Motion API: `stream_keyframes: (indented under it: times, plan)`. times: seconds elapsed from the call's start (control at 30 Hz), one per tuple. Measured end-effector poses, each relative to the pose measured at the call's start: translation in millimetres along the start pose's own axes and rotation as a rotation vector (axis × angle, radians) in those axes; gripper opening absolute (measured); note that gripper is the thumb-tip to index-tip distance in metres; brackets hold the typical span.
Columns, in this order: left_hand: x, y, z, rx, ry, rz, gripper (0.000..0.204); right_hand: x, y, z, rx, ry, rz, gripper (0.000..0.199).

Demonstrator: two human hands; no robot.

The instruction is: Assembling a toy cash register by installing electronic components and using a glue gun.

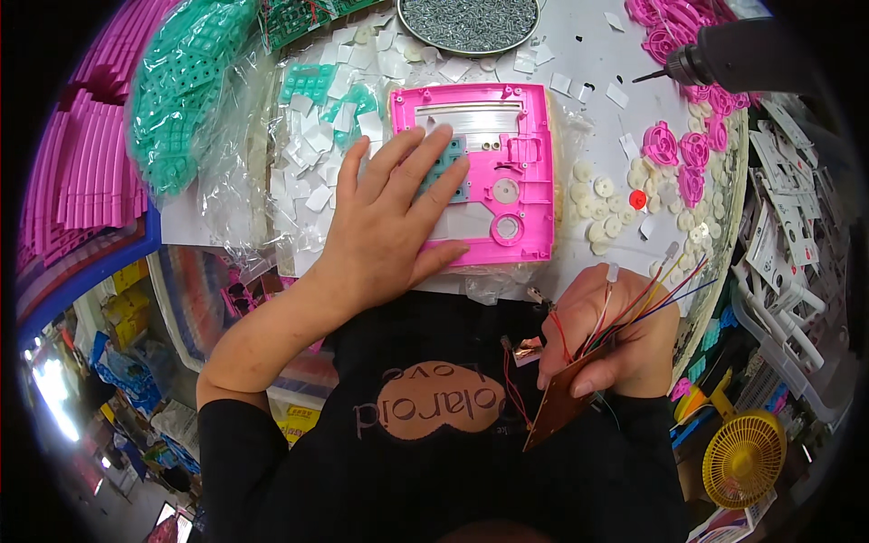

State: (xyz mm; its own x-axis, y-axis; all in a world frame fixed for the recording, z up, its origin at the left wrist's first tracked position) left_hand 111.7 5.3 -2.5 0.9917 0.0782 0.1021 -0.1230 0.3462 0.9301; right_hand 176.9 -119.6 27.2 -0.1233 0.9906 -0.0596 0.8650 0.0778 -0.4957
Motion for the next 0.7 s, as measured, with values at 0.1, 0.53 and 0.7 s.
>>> stream_keyframes:
  times: [0.1, 0.53, 0.7]
  plan:
    - [4.4, -8.5, 1.1, 0.084, -0.021, -0.120, 0.093, 1.9, -1.7, -1.4, -0.025, -0.028, -0.033, 0.037]
    - [-48.1, 16.2, -18.5, -0.036, 0.084, 0.047, 0.101, 23.3, 61.4, -12.5, -0.491, 0.015, 0.252, 0.028]
    - [-46.9, 11.3, -19.2, 0.017, 0.075, 0.046, 0.079, 83.4, 64.1, -11.8, -0.664, -0.154, 0.200, 0.025]
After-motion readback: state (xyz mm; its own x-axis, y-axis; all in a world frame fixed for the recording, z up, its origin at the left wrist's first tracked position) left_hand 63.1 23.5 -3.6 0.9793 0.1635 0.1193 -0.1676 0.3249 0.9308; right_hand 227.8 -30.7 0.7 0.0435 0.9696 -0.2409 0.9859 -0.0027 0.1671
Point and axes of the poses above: each hand's wrist, its own x-axis towards the middle knuckle, its own y-axis out of the back of the hand, z = x × y, the point moved 10 cm from there along x, towards the middle knuckle
